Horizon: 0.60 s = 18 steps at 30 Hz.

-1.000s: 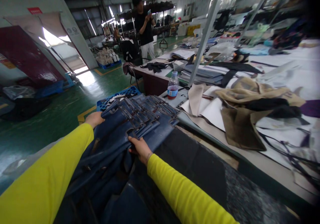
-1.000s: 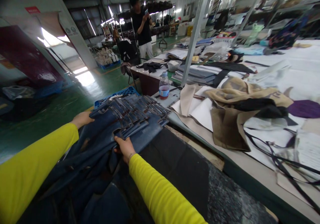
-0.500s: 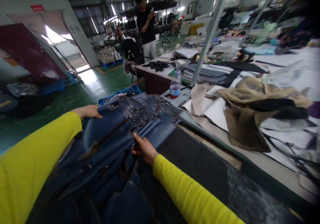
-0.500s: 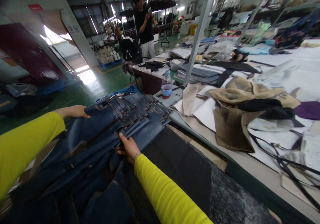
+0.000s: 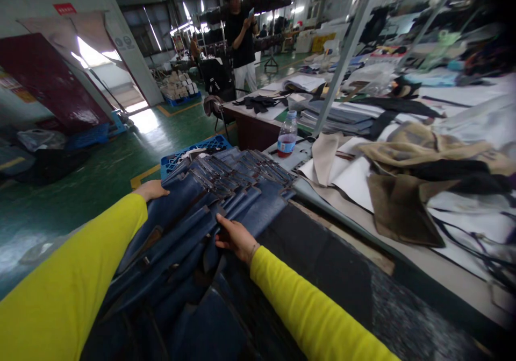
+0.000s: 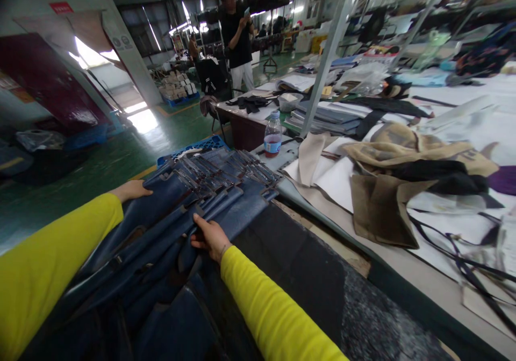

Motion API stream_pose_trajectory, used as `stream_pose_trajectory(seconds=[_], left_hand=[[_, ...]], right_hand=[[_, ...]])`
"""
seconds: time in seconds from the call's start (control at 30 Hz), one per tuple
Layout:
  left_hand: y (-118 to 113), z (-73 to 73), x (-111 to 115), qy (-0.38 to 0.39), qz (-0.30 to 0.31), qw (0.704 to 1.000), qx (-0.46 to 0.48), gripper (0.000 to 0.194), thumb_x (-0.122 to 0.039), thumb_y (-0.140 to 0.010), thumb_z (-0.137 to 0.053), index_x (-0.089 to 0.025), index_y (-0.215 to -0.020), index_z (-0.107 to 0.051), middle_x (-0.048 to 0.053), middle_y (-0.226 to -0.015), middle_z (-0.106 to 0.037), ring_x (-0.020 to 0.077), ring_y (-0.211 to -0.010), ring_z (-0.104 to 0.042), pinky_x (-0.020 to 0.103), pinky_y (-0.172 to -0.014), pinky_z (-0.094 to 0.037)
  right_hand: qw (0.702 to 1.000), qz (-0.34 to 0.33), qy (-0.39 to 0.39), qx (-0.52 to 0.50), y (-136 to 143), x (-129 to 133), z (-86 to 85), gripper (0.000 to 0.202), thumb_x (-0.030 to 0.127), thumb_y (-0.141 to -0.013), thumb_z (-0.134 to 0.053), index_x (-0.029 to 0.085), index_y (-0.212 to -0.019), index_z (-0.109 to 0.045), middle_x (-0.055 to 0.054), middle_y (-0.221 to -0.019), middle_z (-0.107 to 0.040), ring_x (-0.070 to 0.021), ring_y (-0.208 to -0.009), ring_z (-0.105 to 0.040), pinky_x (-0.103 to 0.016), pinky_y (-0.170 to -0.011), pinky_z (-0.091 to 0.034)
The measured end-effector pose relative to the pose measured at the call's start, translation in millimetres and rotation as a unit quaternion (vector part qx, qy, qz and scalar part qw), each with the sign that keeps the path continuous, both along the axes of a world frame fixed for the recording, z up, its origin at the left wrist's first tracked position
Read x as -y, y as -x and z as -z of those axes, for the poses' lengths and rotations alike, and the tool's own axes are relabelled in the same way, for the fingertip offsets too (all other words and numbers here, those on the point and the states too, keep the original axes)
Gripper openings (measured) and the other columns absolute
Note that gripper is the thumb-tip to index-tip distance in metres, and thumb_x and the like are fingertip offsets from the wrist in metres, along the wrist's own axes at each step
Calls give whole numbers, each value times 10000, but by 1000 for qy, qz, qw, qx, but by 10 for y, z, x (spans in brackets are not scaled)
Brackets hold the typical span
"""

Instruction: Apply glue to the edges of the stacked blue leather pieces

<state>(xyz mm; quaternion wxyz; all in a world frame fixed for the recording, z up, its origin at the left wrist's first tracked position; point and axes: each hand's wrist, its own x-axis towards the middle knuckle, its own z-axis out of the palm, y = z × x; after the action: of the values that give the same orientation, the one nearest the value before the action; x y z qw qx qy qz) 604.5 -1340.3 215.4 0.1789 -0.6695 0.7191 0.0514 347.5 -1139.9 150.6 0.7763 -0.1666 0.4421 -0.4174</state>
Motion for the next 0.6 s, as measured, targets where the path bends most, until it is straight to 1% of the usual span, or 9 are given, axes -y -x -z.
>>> stream_pose_trajectory(seconds=[0.1, 0.17, 0.2, 0.3, 0.4, 0.5, 0.6], left_hand=[[20, 134, -38, 14, -31, 999, 18, 453, -428, -732, -523, -168, -1087, -631, 128, -1110, -649, 261, -1001, -616, 287, -804, -485], [78, 157, -44, 27, -46, 998, 27, 460, -434, -729, -526, -179, -1100, -617, 133, -1148, -629, 282, -1026, -599, 325, -808, -486], [120, 146, -41, 34, -51, 998, 32, 466, -433, -723, -533, -181, -1108, -610, 138, -1166, -618, 295, -1039, -589, 349, -816, -484], [278, 51, -8, 49, -55, 996, 44, 457, -411, -716, -553, -196, -1116, -606, 139, -1198, -598, 324, -1075, -564, 421, -855, -464], [429, -66, 55, 52, -42, 997, 50, 432, -386, -719, -565, -202, -1106, -619, 135, -1184, -606, 339, -1085, -555, 471, -883, -442], [505, -159, 156, 46, -34, 997, 52, 457, -360, -686, -617, -167, -1099, -634, 152, -1151, -619, 357, -1061, -565, 469, -882, -443], [483, -233, 276, 36, -38, 998, 48, 448, -313, -602, -703, -99, -995, -685, 181, -1046, -654, 374, -996, -593, 421, -854, -465]], right_hand=[[999, -26, -16, 10, 20, 24, -17, 268, 365, -771, -656, 112, -823, -583, -36, -663, -594, -103, -509, -564, -201, -429, -505], [999, -12, -26, 15, -29, 51, -32, 204, 300, -769, -656, 116, -798, -573, -24, -618, -580, -105, -488, -552, -201, -413, -496], [999, 7, -30, 18, -79, 65, -43, 157, 260, -783, -634, 125, -798, -556, -10, -604, -569, -99, -478, -541, -198, -415, -494], [994, 94, -35, 46, -309, 104, -97, 31, 153, -839, -512, 164, -826, -486, 36, -621, -543, -67, -474, -518, -184, -469, -507], [982, 160, -32, 92, -536, 129, -150, 67, 119, -868, -442, 183, -852, -452, 52, -698, -547, -44, -524, -535, -181, -561, -530], [975, 183, -27, 123, -610, 128, -138, 46, 139, -873, -466, 184, -865, -462, 45, -746, -567, -47, -555, -552, -194, -598, -537], [974, 186, -23, 129, -534, 96, -56, 26, 176, -889, -469, 180, -864, -477, 28, -749, -584, -62, -550, -557, -203, -567, -533]])
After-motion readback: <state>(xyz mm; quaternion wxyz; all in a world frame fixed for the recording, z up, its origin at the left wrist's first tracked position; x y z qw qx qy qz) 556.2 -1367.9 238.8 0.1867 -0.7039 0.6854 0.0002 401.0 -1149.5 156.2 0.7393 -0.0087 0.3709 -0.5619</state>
